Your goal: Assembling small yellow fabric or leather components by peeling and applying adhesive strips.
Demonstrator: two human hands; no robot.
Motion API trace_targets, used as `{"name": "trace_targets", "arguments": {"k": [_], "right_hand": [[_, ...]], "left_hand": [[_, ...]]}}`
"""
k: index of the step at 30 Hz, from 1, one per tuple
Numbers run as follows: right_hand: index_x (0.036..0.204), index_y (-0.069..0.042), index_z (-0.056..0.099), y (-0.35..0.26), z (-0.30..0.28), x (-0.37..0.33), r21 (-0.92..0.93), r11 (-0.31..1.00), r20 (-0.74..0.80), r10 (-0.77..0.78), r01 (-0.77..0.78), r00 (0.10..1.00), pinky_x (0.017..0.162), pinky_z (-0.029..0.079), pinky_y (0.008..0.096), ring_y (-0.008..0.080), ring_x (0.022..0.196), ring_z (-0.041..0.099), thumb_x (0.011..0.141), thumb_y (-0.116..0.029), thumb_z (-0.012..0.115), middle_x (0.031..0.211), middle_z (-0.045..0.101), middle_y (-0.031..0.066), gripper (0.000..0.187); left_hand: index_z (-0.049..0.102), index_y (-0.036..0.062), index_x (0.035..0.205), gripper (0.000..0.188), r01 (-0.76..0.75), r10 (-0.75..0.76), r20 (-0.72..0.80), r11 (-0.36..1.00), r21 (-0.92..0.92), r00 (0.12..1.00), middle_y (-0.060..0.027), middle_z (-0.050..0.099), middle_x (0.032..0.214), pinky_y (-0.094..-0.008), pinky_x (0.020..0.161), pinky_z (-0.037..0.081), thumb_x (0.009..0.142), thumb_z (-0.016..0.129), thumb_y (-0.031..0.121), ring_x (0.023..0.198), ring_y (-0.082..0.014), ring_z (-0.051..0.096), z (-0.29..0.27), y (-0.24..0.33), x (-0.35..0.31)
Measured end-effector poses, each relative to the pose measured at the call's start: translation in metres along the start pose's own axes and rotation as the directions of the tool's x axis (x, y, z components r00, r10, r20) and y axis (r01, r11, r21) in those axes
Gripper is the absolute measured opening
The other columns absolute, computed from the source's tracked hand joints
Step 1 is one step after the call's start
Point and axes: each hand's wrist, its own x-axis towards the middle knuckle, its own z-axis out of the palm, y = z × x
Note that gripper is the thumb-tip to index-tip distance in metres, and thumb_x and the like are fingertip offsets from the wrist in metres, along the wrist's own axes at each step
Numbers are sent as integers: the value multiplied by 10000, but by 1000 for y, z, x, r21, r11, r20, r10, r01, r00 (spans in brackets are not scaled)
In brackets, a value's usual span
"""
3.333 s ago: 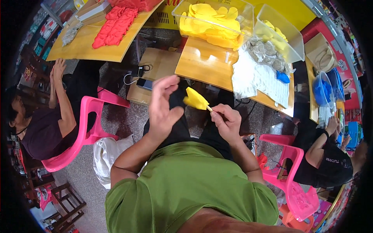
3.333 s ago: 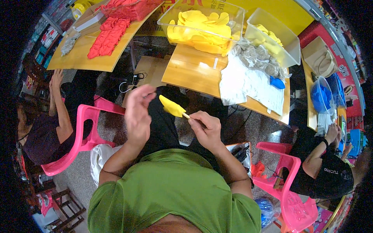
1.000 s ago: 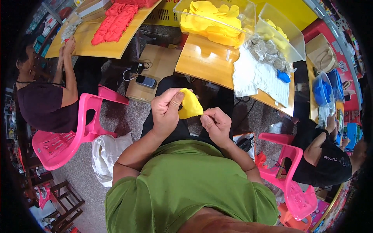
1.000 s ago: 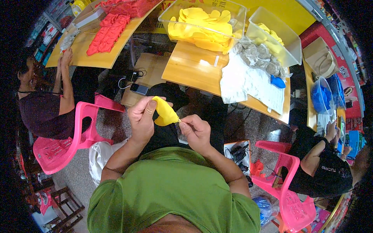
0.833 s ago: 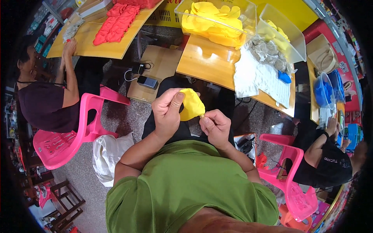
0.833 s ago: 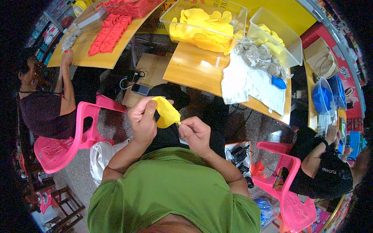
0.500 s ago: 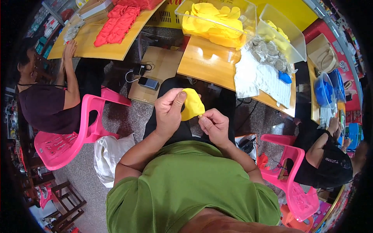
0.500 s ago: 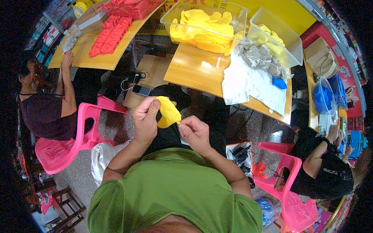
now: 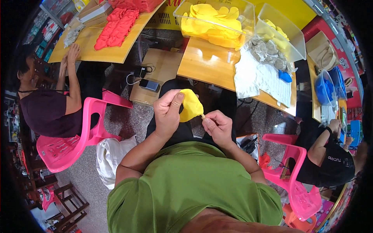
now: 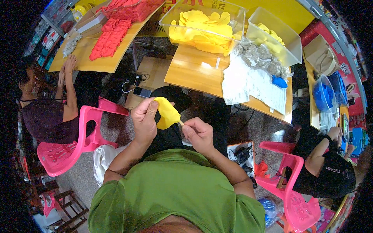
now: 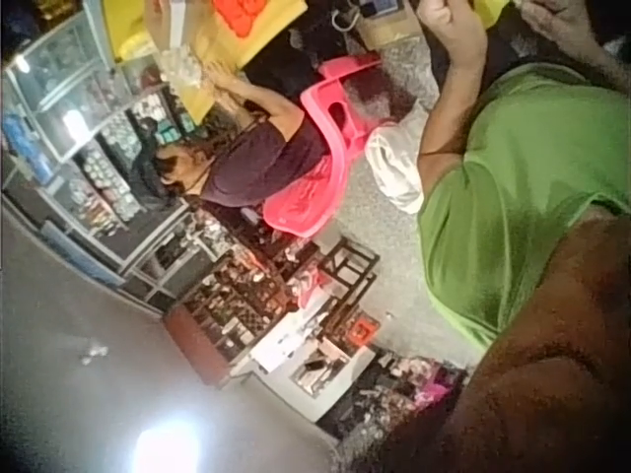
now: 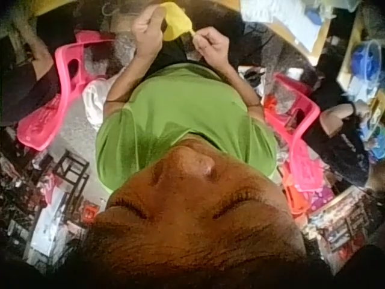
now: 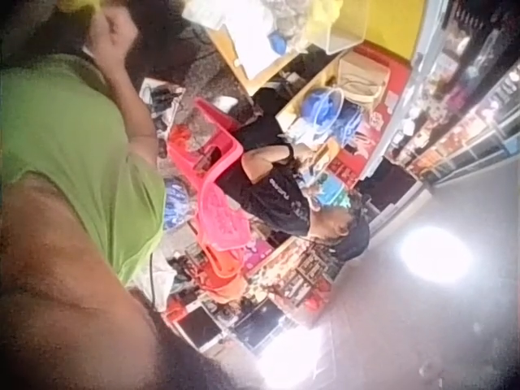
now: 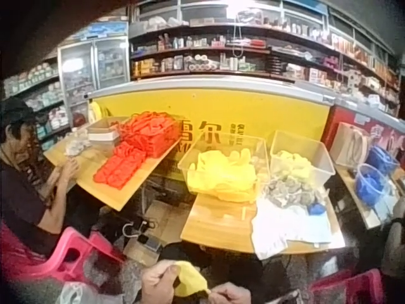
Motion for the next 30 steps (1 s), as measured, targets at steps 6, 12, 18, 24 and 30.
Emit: {"name": "trace_targets", "arguments": {"k": [6,12,18,24,30], "right_hand": [[874,14,565,3,-2,-4,105,993,-54,62,-56,997,465,361,185,35,523,454,890,-24,550,653,558,13,44],[873,19,550,11,3,-5,227,969,-25,103,-95,994,388,281,193,61,446,405,901,-48,541,619,536,54,73],[876,17,543,9,9,-4,211,972,-31,107,-98,994,387,269,197,61,444,394,906,-60,539,608,520,48,83],[881,21,539,6,6,-2,201,975,-25,97,-90,995,391,275,195,58,450,392,908,-45,528,612,515,46,72],[883,19,537,5,4,-3,122,991,-20,61,-58,998,401,295,191,52,461,399,908,-38,530,620,522,41,63]], "left_hand": [[621,-55,937,194,58,-61,-19,993,-105,998,-57,649,827,-228,717,464,922,546,123,763,-92,582,1,-8,-3],[579,-53,979,254,126,-122,32,968,-216,992,-163,660,888,-334,751,536,942,506,188,813,-229,658,2,-10,-5],[578,-59,994,273,55,-51,44,992,-113,998,-173,660,899,-330,738,538,945,504,199,817,-227,658,4,-9,-4],[606,-58,968,226,82,-79,37,992,-99,996,-118,673,905,-249,755,476,942,507,143,795,-129,614,4,-4,-6],[612,-49,967,174,106,-88,88,966,-237,992,-106,646,942,-242,749,464,899,574,107,824,-128,593,11,8,0]]}}
